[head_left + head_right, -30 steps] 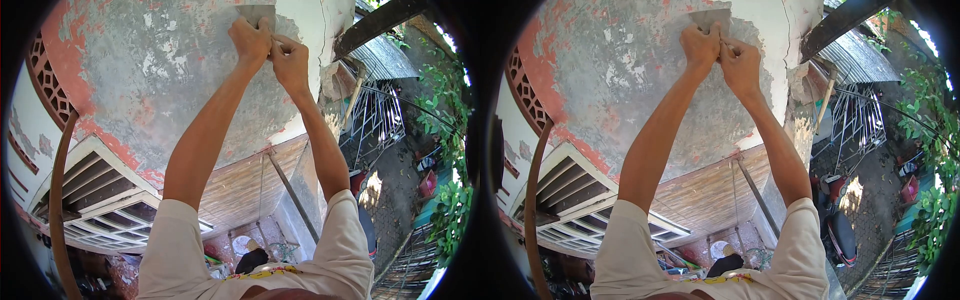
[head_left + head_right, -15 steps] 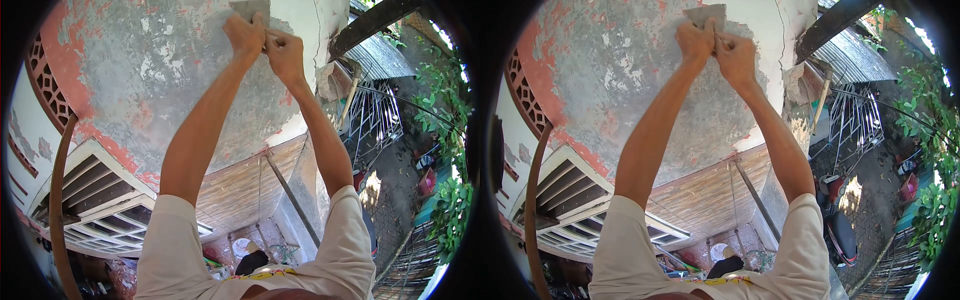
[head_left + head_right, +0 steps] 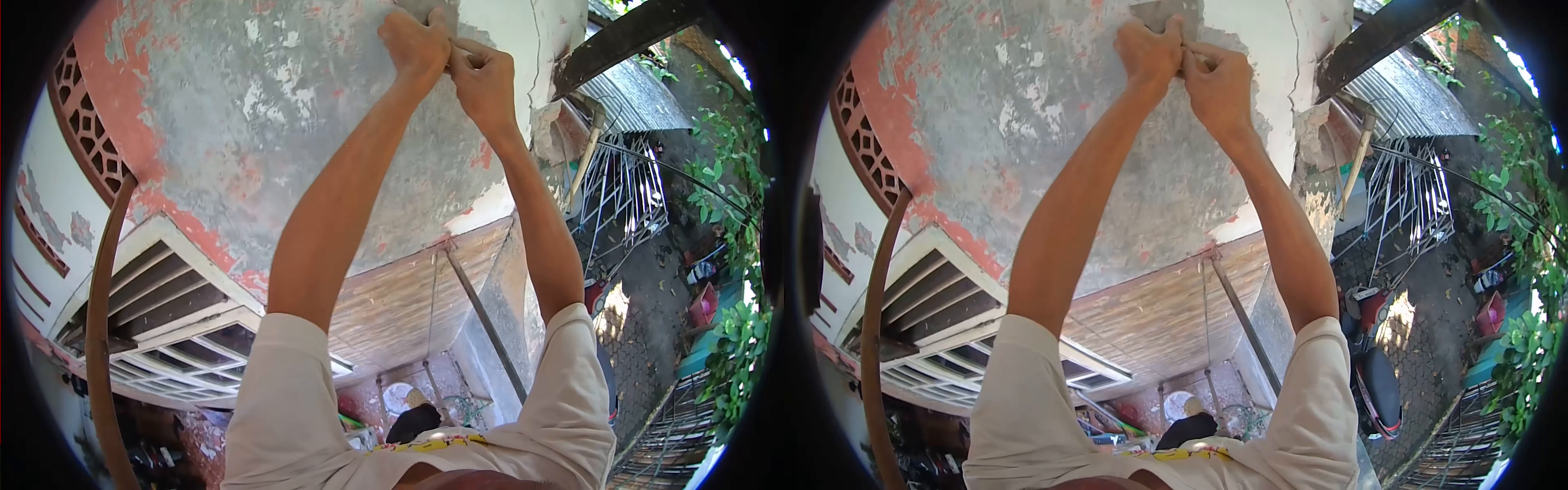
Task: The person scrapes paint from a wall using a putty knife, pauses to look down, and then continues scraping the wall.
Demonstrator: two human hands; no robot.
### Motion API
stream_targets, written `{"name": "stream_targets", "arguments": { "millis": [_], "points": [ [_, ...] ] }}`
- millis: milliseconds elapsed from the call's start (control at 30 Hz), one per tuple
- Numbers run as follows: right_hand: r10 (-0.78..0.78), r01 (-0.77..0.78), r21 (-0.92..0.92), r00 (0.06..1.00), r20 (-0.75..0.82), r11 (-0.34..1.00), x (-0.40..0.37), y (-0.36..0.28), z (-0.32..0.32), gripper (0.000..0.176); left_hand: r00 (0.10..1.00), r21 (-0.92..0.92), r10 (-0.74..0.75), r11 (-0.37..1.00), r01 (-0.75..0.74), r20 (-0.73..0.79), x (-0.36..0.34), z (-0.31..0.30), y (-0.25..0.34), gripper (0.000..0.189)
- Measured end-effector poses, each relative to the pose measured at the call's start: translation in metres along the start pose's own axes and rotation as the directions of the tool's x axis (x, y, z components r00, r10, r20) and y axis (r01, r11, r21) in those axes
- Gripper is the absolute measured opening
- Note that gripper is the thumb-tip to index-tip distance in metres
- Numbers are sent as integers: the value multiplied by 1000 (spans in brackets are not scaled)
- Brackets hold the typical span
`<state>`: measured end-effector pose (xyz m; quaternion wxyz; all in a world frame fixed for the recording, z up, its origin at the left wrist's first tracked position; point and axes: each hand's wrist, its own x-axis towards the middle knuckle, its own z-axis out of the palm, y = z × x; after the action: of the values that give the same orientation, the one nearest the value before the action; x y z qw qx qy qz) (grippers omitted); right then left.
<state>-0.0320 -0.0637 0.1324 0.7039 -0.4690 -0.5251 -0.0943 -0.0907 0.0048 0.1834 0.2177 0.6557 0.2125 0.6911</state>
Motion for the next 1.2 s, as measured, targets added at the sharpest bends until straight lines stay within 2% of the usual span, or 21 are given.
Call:
{"name": "stream_targets", "arguments": {
  "millis": [67, 100, 200, 300, 400, 500, 600, 700, 800, 900, 1000, 1100, 1200],
  "points": [
    [-49, 46, -92, 999, -22, 995, -9, -7, -4, 24, 999, 41, 19, 999, -18, -33, -8, 5, -16, 34],
    [20, -18, -105, 1000, 14, 994, -14, -6, -5, 24, 998, 60, 24, 998, -21, -51, -12, 5, -19, 34],
    [-5, 6, -40, 1000, 28, 999, -17, -2, -3, 25, 998, -7, -51, 999, 50, -29, -14, 2, -25, 33],
    [-16, 18, -79, 999, 32, 997, 5, -13, -5, 25, 990, -58, -88, 995, 82, -111, 7, 10, -12, 37],
    [-29, 31, -81, 999, 27, 996, 3, -13, -8, 25, 982, -167, -176, 972, 164, -65, 3, 9, -9, 37],
    [-42, 44, -138, 999, 21, 989, -14, -11, -6, 24, 987, -94, -149, 985, 144, -55, -12, 2, -17, 37],
    [-22, 22, -90, 1000, 1, 996, -12, -12, -1, 24, 988, -12, -147, 989, 147, -44, -8, -1, -15, 37],
    [-3, 8, -150, 999, 33, 989, 7, -13, -1, 24, 981, 10, -122, 992, 125, -153, 15, 15, -14, 37],
    [-58, 54, -109, 998, -29, 993, -5, -10, 2, 24, 988, 2, -54, 999, 54, -142, 5, 8, -19, 38],
    [-70, 68, -53, 997, -31, 996, -17, -6, 7, 23, 996, 103, -83, 991, 87, -40, -5, -5, -22, 39],
    [-6, 5, -39, 1000, -31, 999, 0, -14, 13, 21, 997, 93, -47, 994, 52, -56, 11, -3, -9, 39],
    [9, -7, 26, 999, -47, 1000, -2, -20, 15, 21, 993, 32, -113, 993, 112, 29, 18, -6, -9, 37],
    [9, -10, -9, 999, -48, 1000, -18, -16, 15, 22, 994, 140, -86, 986, 95, -72, -2, -6, -11, 37]
  ]
}}
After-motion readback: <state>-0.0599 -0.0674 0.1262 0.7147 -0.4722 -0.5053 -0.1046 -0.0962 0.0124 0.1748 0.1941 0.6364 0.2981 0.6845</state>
